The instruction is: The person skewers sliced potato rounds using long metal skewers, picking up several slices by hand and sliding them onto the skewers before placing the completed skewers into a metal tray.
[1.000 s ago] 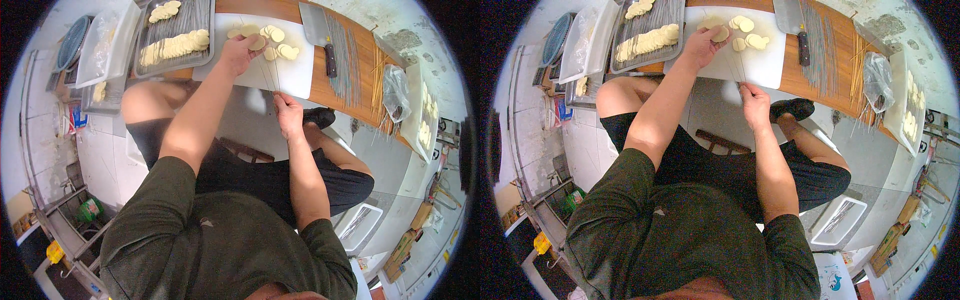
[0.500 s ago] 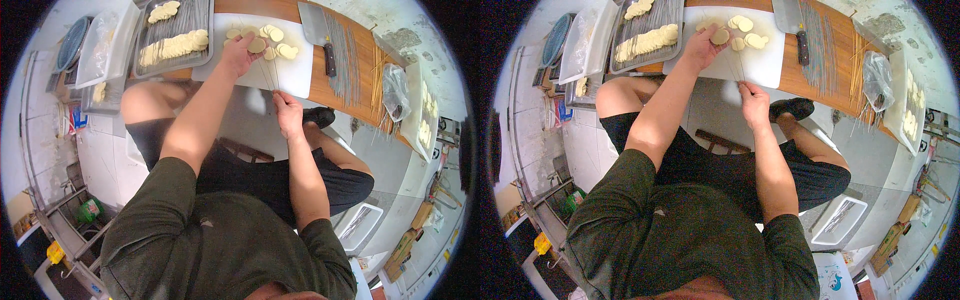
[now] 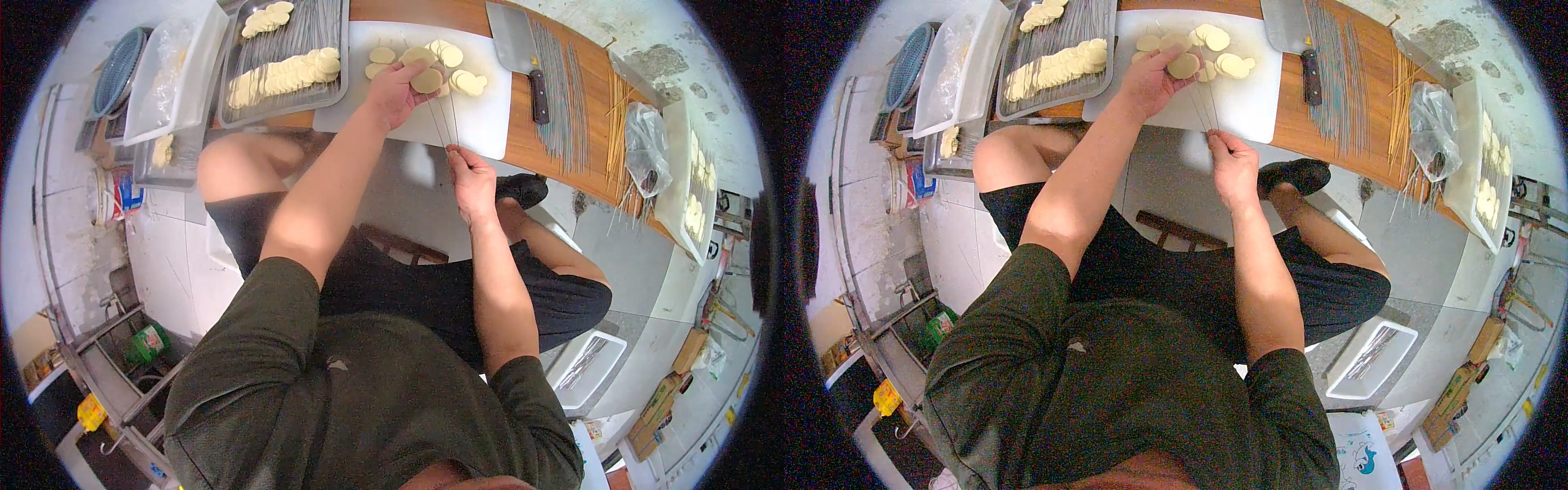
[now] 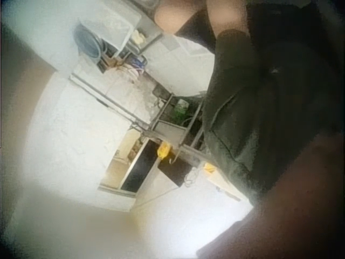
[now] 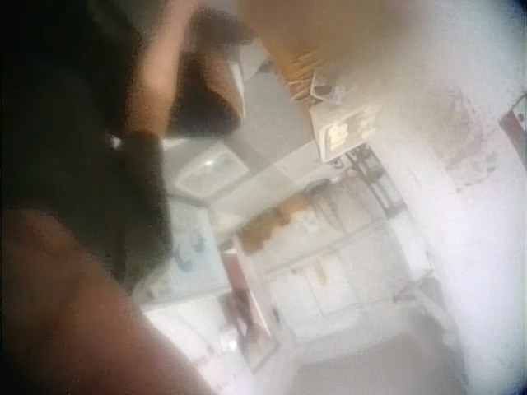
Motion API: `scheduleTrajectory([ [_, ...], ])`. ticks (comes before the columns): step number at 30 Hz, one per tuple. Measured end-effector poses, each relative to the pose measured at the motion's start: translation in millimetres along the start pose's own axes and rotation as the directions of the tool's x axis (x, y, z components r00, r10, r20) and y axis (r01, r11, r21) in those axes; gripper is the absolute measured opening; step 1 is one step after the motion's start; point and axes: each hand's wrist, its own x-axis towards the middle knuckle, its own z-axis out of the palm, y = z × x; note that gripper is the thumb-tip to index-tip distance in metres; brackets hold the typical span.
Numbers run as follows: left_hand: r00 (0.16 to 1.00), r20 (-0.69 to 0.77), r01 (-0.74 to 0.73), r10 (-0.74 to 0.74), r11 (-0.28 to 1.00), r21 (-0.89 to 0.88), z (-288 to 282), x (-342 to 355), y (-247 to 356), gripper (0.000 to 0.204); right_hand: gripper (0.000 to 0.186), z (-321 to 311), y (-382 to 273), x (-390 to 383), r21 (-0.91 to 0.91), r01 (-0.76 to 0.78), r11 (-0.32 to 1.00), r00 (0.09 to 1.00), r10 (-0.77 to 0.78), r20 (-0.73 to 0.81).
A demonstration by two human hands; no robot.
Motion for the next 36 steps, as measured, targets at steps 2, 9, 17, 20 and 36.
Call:
scheduleTrajectory([
  [2, 0.997, -0.034, -0.065, 0.064, 0.998, -0.026, -0.3, 1.7, 1.0, 0.031, 0.018, -0.9, -1.0, -0.7, -0.033, 0.005, 0.999, 1.0, -0.005, 0.003],
  [9, 0.989, -0.13, -0.075, 0.074, 0.997, -0.005, 10.3, 1.9, 0.8, 0.031, 0.017, -0.9, 4.4, 0.7, 0.009, -0.015, 1.0, 1.0, 0.015, -0.003],
  [17, 0.996, -0.078, -0.045, 0.044, 0.999, 0.0, 9.5, -2.4, -5.5, 0.031, 0.018, -0.8, 5.5, 3.2, -0.003, 0.016, 1.0, 1.0, -0.016, -0.01],
  [20, 0.994, -0.074, -0.085, 0.084, 0.996, -0.004, 14.6, -0.1, 2.5, 0.029, 0.019, -0.4, 0.1, 0.9, 0.003, 0.031, 1.0, 0.999, -0.031, 0.01],
  [36, 0.996, -0.093, 0.018, -0.007, 0.992, 0.121, 5.7, -3.2, -21.0, 0.033, 0.019, 1.6, -3.2, 1.0, 0.053, -0.028, 0.998, 1.0, 0.028, 0.007],
])
